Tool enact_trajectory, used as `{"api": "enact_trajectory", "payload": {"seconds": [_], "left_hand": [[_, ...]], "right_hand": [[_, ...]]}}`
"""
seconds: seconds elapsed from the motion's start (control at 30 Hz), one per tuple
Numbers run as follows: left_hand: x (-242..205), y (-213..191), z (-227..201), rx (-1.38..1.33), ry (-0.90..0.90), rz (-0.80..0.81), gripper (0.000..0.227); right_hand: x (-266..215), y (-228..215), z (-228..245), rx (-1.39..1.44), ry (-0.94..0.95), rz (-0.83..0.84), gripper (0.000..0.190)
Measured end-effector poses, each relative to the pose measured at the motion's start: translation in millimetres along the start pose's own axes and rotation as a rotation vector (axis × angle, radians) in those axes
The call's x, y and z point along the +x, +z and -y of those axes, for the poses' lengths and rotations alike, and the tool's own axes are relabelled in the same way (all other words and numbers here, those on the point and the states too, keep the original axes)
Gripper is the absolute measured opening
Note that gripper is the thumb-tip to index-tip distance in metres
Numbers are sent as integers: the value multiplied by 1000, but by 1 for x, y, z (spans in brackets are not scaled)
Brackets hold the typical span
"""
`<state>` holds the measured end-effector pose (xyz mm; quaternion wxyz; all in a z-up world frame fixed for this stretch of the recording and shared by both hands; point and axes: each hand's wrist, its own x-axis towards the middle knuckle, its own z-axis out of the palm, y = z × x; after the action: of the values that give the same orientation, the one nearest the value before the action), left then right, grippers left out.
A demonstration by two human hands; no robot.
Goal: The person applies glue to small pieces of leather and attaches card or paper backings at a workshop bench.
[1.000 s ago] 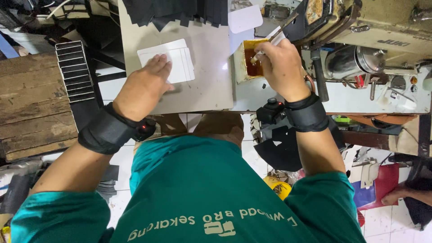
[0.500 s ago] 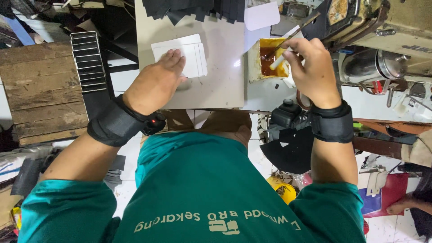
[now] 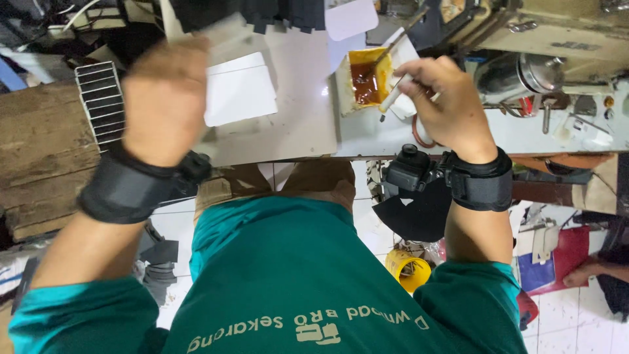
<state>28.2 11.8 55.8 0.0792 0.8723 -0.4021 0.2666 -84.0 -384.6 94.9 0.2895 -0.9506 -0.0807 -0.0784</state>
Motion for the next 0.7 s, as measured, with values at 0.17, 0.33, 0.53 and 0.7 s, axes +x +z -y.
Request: {"api": "enact_trajectory", "payload": {"seconds": [0.17,0.33,0.53,0.7], "left_hand": [[26,-50,-1,31,-38,-94,12],[26,-52,-28,-528,-219,-78,8],[15,-15,-46,-1146,-351,203,19],[16,1,-61,-1425,-386,528,25]], "right_hand": [[-5,1,-3,-28,-1,-164,11],[-6,20,-6,-134,-62,-172,13],[-9,12,12,-50,-84,-50,16],[-10,-2,43,105,-69,-88,16]]}}
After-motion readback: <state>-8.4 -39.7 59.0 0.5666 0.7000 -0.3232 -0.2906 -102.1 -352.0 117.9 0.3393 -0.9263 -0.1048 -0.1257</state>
